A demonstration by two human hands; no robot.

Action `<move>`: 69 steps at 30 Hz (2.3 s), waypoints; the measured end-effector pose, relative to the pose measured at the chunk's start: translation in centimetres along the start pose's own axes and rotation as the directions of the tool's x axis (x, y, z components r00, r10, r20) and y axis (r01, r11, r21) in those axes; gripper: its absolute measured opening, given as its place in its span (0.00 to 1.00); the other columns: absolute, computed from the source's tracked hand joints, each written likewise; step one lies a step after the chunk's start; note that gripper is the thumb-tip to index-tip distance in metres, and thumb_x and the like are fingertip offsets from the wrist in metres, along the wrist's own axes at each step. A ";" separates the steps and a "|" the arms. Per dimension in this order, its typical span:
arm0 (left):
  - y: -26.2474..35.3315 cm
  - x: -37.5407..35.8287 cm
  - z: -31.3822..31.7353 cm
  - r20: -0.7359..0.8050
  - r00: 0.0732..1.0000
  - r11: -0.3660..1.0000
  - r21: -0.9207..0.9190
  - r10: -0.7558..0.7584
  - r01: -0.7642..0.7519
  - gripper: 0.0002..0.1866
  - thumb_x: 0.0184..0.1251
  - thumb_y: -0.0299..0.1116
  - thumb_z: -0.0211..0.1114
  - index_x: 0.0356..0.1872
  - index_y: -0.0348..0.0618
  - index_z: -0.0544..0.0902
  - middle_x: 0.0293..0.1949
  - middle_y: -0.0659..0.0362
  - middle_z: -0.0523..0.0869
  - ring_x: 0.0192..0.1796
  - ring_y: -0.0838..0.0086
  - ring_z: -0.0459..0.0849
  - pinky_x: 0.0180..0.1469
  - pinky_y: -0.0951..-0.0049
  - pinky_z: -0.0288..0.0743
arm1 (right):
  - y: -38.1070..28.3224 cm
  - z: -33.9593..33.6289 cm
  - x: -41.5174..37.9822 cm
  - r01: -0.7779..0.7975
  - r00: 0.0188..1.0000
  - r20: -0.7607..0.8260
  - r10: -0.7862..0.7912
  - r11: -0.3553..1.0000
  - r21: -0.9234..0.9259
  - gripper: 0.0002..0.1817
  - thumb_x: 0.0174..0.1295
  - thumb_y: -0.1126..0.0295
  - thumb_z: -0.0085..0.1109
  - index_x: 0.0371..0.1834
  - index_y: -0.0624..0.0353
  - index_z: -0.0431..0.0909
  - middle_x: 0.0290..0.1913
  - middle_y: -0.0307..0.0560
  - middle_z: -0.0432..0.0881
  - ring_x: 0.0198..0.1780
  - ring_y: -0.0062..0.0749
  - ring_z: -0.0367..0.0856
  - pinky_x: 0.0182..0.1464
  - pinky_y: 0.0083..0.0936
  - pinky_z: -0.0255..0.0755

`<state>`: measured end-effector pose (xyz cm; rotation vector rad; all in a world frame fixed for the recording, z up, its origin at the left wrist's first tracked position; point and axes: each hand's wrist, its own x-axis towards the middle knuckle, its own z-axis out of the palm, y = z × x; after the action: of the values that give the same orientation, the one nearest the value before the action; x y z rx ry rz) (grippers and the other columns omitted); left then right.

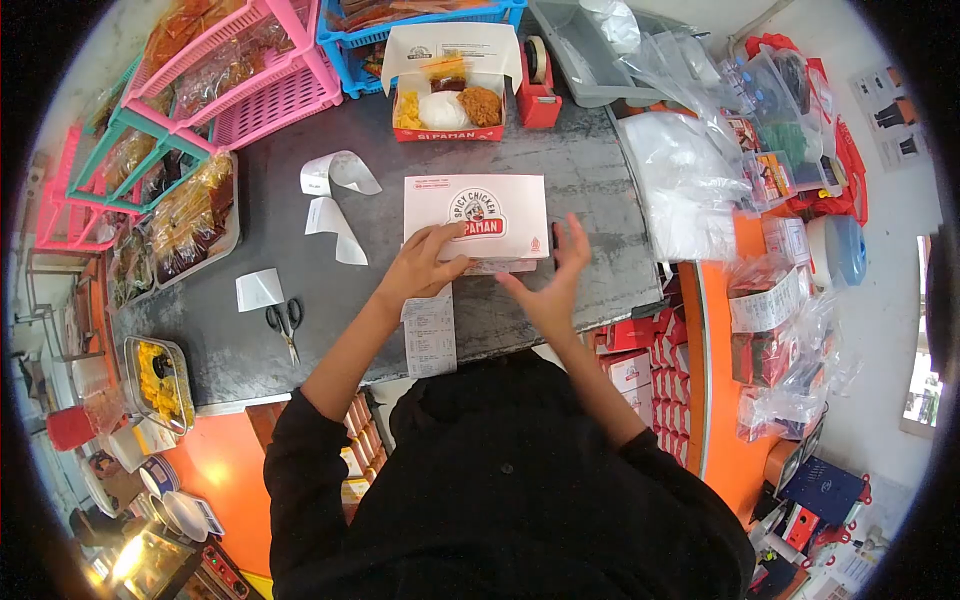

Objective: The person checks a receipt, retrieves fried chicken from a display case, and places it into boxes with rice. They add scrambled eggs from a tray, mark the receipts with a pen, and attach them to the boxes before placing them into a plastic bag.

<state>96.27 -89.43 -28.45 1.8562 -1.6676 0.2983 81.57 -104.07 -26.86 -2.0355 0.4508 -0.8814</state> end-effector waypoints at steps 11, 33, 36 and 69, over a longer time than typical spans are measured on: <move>2.7 2.4 -3.1 0.128 0.940 0.934 -0.131 -0.316 0.332 0.23 0.58 0.37 0.61 0.57 0.50 0.73 0.54 0.53 0.74 0.51 0.62 0.77 0.53 0.66 0.72 | 3.7 -1.6 1.4 -0.397 0.890 -0.099 0.445 0.864 0.308 0.13 0.62 0.70 0.51 0.48 0.62 0.73 0.41 0.48 0.76 0.44 0.35 0.75 0.49 0.29 0.68; -5.3 8.9 -7.7 -0.135 0.675 0.688 -0.115 -0.726 0.717 0.13 0.55 0.34 0.59 0.22 0.31 0.77 0.25 0.45 0.79 0.28 0.53 0.78 0.33 0.58 0.70 | 0.8 -1.3 16.7 -0.095 0.927 0.308 0.214 0.928 -0.361 0.17 0.59 0.65 0.45 0.23 0.70 0.75 0.25 0.64 0.77 0.31 0.57 0.77 0.37 0.44 0.69; 0.7 9.3 -11.6 -0.019 0.534 0.530 -0.153 -0.845 0.834 0.14 0.57 0.34 0.59 0.26 0.28 0.79 0.25 0.45 0.80 0.27 0.57 0.80 0.32 0.63 0.71 | -6.2 -6.6 13.9 -0.284 0.845 0.367 0.389 0.908 -0.309 0.17 0.60 0.65 0.43 0.24 0.70 0.74 0.21 0.59 0.77 0.27 0.49 0.78 0.32 0.40 0.67; 4.7 0.2 -6.6 -0.056 0.829 0.812 -0.252 -0.556 0.527 0.37 0.56 0.45 0.59 0.66 0.48 0.57 0.64 0.46 0.63 0.67 0.49 0.60 0.67 0.46 0.46 | -2.1 -6.8 2.9 0.011 0.983 0.186 0.004 0.997 -0.078 0.21 0.64 0.65 0.46 0.58 0.63 0.64 0.57 0.60 0.69 0.61 0.52 0.64 0.60 0.39 0.58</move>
<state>93.35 -85.89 -21.81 1.9935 -0.9716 -0.0202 78.67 -108.41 -21.26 -2.1678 0.3831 -0.6767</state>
